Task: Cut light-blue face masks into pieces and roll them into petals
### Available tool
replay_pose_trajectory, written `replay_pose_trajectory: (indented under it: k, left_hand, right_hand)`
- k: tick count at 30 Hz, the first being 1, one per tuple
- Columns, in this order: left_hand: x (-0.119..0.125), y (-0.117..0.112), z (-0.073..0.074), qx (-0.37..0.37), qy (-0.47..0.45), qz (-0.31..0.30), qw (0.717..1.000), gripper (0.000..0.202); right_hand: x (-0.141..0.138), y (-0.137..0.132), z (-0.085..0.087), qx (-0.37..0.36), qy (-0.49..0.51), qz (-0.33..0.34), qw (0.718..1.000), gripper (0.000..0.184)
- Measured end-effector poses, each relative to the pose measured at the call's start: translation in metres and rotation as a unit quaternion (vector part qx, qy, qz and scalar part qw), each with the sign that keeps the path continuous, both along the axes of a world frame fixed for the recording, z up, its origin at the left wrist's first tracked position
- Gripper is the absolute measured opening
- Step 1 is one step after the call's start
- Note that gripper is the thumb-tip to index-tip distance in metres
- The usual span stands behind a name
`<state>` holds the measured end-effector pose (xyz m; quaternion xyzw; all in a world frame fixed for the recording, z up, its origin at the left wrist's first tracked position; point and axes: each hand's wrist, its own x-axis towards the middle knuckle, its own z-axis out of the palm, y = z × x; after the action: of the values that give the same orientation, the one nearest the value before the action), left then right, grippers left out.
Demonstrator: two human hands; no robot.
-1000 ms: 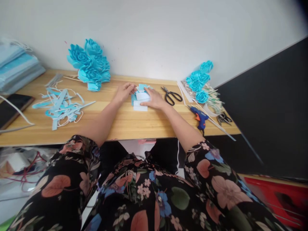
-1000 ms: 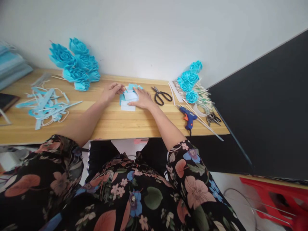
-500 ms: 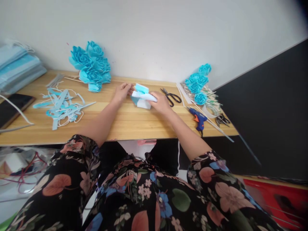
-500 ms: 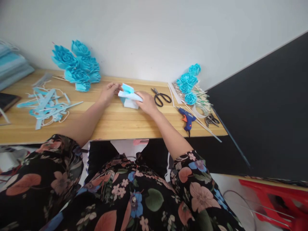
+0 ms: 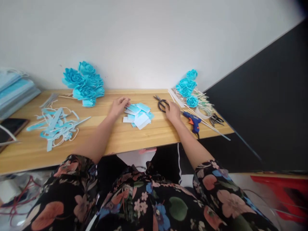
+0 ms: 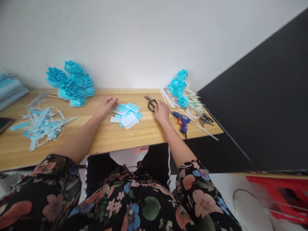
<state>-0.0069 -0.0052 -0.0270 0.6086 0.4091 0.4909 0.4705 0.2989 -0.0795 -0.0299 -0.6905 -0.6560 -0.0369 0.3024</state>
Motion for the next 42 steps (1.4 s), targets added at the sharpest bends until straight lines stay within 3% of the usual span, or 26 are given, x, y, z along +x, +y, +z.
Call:
replay_pose_trajectory:
  k: [6,18,25,30,35,38,42]
  left_hand:
    - [0.006,-0.007,0.004,0.032,0.044,-0.051,0.997,0.023]
    - [0.013,0.001,-0.002,0.007,0.060,-0.007,0.998,0.019]
    - [0.014,0.001,0.001,-0.017,0.028,0.018,0.999,0.024]
    - [0.015,0.007,-0.004,-0.014,0.065,0.010,0.998,0.026]
    - [0.015,0.010,-0.006,-0.010,0.076,0.011,0.997,0.027]
    - [0.014,0.010,-0.006,-0.009,0.086,0.009,0.996,0.026]
    - [0.014,0.009,-0.007,0.006,0.099,0.003,0.995,0.024]
  right_hand:
    - [0.000,0.001,-0.003,-0.020,-0.009,-0.041,0.999,0.039]
    - [-0.006,-0.003,0.001,-0.038,-0.033,-0.049,0.998,0.034]
    - [-0.012,-0.008,0.009,-0.056,-0.033,-0.165,0.984,0.031]
    - [0.017,-0.002,0.038,-0.103,-0.082,-0.279,0.951,0.041]
    - [0.041,0.014,0.064,-0.229,-0.140,-0.241,0.933,0.031]
    - [0.037,0.023,0.061,-0.280,-0.151,-0.214,0.923,0.030]
    - [0.026,0.035,0.051,-0.276,-0.162,-0.209,0.924,0.037]
